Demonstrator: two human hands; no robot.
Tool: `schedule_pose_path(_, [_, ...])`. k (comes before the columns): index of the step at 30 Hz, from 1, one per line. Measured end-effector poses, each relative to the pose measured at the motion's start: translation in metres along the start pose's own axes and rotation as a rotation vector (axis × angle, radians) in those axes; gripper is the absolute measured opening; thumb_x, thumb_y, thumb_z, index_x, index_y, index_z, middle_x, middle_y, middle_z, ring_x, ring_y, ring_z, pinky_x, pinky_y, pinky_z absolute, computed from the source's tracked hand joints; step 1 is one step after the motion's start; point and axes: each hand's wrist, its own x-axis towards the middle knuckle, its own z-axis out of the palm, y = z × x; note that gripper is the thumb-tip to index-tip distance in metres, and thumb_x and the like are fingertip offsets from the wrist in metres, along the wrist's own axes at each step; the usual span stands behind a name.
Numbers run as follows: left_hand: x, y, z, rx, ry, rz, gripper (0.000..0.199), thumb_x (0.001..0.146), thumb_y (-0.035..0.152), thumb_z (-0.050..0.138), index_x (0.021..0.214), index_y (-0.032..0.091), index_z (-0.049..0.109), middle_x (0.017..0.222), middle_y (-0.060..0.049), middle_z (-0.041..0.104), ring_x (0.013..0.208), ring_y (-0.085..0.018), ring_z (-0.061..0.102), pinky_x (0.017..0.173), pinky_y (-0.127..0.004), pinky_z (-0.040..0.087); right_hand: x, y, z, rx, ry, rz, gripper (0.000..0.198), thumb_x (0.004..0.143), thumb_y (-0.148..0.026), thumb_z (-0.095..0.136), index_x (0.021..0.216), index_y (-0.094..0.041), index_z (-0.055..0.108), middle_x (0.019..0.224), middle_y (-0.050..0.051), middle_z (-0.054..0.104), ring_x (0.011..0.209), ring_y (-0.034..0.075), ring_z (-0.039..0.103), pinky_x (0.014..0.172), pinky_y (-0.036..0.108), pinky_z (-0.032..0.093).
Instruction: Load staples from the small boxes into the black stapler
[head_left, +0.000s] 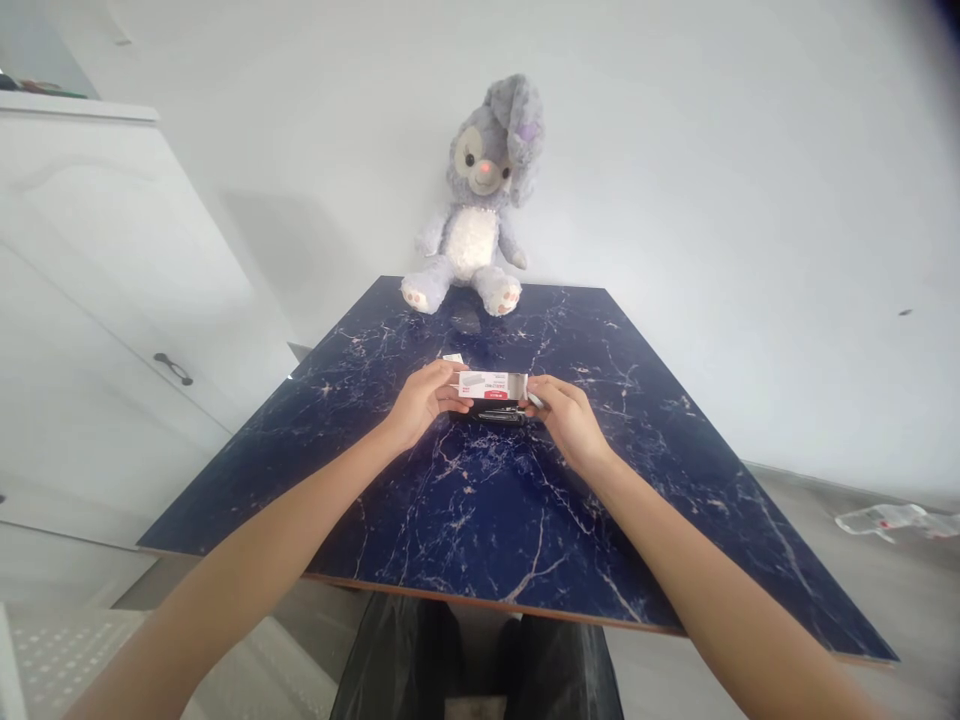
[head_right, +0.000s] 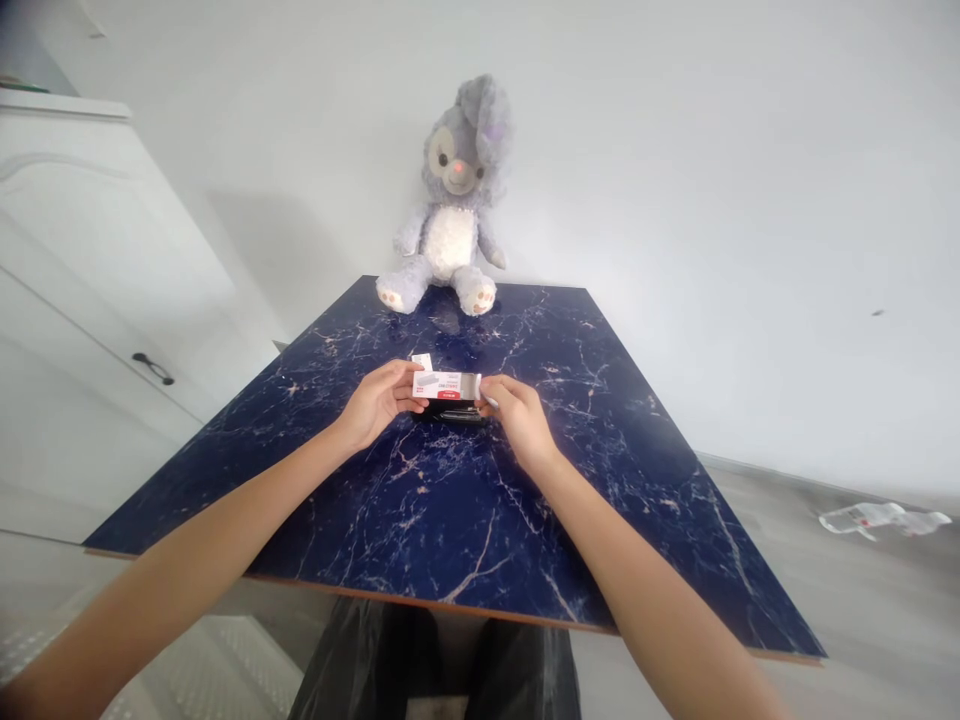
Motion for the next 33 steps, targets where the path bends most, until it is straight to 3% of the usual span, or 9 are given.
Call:
schedule_pose_path(5, [-0.002, 0.0, 0.001, 0.113, 0.0, 0.028, 0.035, 0.079, 0.033, 0.078, 0.105, 0.016, 0.062, 0.102, -0.01, 0.074, 0.075, -0.017, 0.072, 0.072, -0.031, 0.06, -0.008, -0.014, 0.004, -0.169, 0.099, 0.012, 0.037, 0.083, -0.053, 0.068, 0.095, -0.018, 0.074, 0.075, 0.003, 0.068, 0.066, 0.016, 0.06, 0.066, 0.03, 0.049])
schedule_pose_path(11, [-0.002, -0.003, 0.0, 0.15, -0.098, 0.017, 0.037, 0.078, 0.035, 0.08, 0.104, 0.018, 0.059, 0.106, -0.009, 0.073, 0.084, -0.021, 0.074, 0.08, -0.037, 0.062, -0.008, -0.015, 0.001, -0.24, 0.136, -0.046, 0.041, 0.081, -0.056, 0.069, 0.1, -0.019, 0.076, 0.099, 0.008, 0.074, 0.091, 0.023, 0.067, 0.085, 0.036, 0.051])
schedule_pose_path(15, [-0.003, -0.008, 0.002, 0.163, -0.126, 0.021, 0.041, 0.075, 0.036, 0.082, 0.104, 0.019, 0.058, 0.107, -0.009, 0.072, 0.084, -0.021, 0.074, 0.079, -0.038, 0.063, -0.009, -0.012, 0.003, -0.358, 0.176, -0.156, 0.034, 0.086, -0.052, 0.066, 0.094, -0.02, 0.076, 0.101, 0.008, 0.073, 0.092, 0.022, 0.066, 0.086, 0.036, 0.052])
schedule_pose_path(20, [-0.002, -0.01, 0.005, 0.2, -0.129, 0.047, 0.043, 0.075, 0.038, 0.082, 0.104, 0.018, 0.058, 0.104, -0.009, 0.073, 0.083, -0.021, 0.073, 0.078, -0.038, 0.063, -0.014, -0.013, 0.008, -0.399, 0.059, -0.26, 0.024, 0.089, -0.04, 0.063, 0.099, -0.022, 0.076, 0.105, 0.007, 0.07, 0.095, 0.021, 0.066, 0.083, 0.034, 0.054])
schedule_pose_path(24, [-0.003, -0.006, 0.004, 0.266, -0.131, 0.046, 0.041, 0.079, 0.04, 0.078, 0.109, 0.019, 0.059, 0.103, -0.009, 0.073, 0.081, -0.02, 0.073, 0.073, -0.035, 0.062, -0.007, -0.008, -0.001, -0.362, -0.013, -0.163, 0.027, 0.085, -0.029, 0.062, 0.11, -0.024, 0.073, 0.114, 0.006, 0.07, 0.102, 0.021, 0.067, 0.093, 0.037, 0.053])
schedule_pose_path(27, [-0.006, 0.0, 0.002, 0.476, -0.187, 0.037, 0.036, 0.086, 0.043, 0.068, 0.111, 0.018, 0.061, 0.09, -0.007, 0.073, 0.068, -0.018, 0.071, 0.061, -0.03, 0.057, 0.005, -0.001, -0.013, -0.294, 0.105, -0.071, 0.031, 0.088, -0.034, 0.058, 0.115, -0.021, 0.069, 0.116, 0.008, 0.071, 0.096, 0.021, 0.069, 0.089, 0.038, 0.055])
schedule_pose_path(30, [-0.01, 0.005, 0.003, 0.878, -0.292, 0.122, 0.03, 0.088, 0.045, 0.064, 0.104, 0.019, 0.068, 0.068, 0.0, 0.067, 0.055, -0.014, 0.062, 0.056, -0.028, 0.048, 0.016, 0.006, -0.024, -0.198, 0.279, -0.067, 0.036, 0.092, -0.041, 0.052, 0.117, -0.018, 0.064, 0.117, 0.012, 0.07, 0.093, 0.021, 0.071, 0.083, 0.036, 0.058])
schedule_pose_path(33, [-0.011, 0.006, 0.003, 1.181, -0.237, 0.273, 0.028, 0.089, 0.047, 0.062, 0.095, 0.022, 0.072, 0.053, 0.004, 0.057, 0.049, -0.013, 0.055, 0.056, -0.028, 0.041, 0.022, 0.009, -0.033, -0.223, 0.332, -0.016, 0.042, 0.093, -0.041, 0.049, 0.127, -0.018, 0.055, 0.11, 0.012, 0.072, 0.085, 0.02, 0.072, 0.076, 0.035, 0.059])
